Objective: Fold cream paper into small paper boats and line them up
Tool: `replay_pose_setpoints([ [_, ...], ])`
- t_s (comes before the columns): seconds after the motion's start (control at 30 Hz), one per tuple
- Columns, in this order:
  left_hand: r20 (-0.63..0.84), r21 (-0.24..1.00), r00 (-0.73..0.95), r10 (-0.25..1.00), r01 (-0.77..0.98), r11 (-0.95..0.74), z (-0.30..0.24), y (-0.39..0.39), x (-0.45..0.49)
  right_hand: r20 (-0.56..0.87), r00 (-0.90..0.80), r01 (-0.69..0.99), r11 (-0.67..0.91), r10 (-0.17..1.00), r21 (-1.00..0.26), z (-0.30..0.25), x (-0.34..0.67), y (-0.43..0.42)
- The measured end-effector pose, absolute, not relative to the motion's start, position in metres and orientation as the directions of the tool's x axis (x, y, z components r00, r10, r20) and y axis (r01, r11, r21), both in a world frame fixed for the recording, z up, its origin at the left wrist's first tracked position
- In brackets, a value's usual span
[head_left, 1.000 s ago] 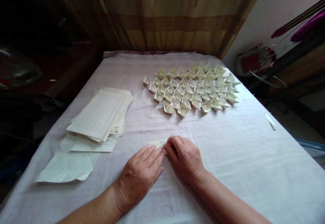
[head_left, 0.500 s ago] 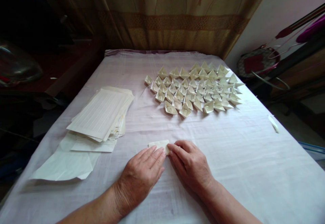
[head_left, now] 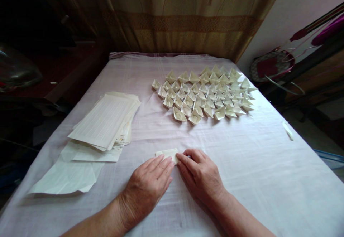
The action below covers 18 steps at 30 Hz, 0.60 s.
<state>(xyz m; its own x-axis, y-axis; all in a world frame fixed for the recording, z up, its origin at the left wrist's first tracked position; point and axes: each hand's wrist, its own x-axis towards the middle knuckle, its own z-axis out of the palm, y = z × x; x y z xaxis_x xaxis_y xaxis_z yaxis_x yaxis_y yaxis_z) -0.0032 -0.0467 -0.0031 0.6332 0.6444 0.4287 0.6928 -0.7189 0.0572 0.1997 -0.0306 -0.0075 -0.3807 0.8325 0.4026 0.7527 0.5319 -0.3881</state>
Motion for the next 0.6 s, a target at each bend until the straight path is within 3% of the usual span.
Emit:
replay_pose_setpoints([
  [0.3,0.398,0.201,0.578,0.712,0.702,-0.683,-0.0007,-0.0443,-0.0037,0.371,-0.341,0.749,0.488,0.864,-0.448,-0.0080,0.1990,-0.0305],
  [0.4,0.402,0.190,0.585,0.704,0.699,-0.690,-0.0021,-0.0441,-0.0036,0.349,-0.281,0.738,0.434,0.894,-0.516,-0.0083,0.1962,-0.0282],
  [0.6,0.415,0.157,0.601,0.683,0.692,-0.704,-0.0027,-0.0438,-0.0030,0.308,-0.224,0.772,0.362,0.924,-0.523,-0.0065,0.1935,-0.0282],
])
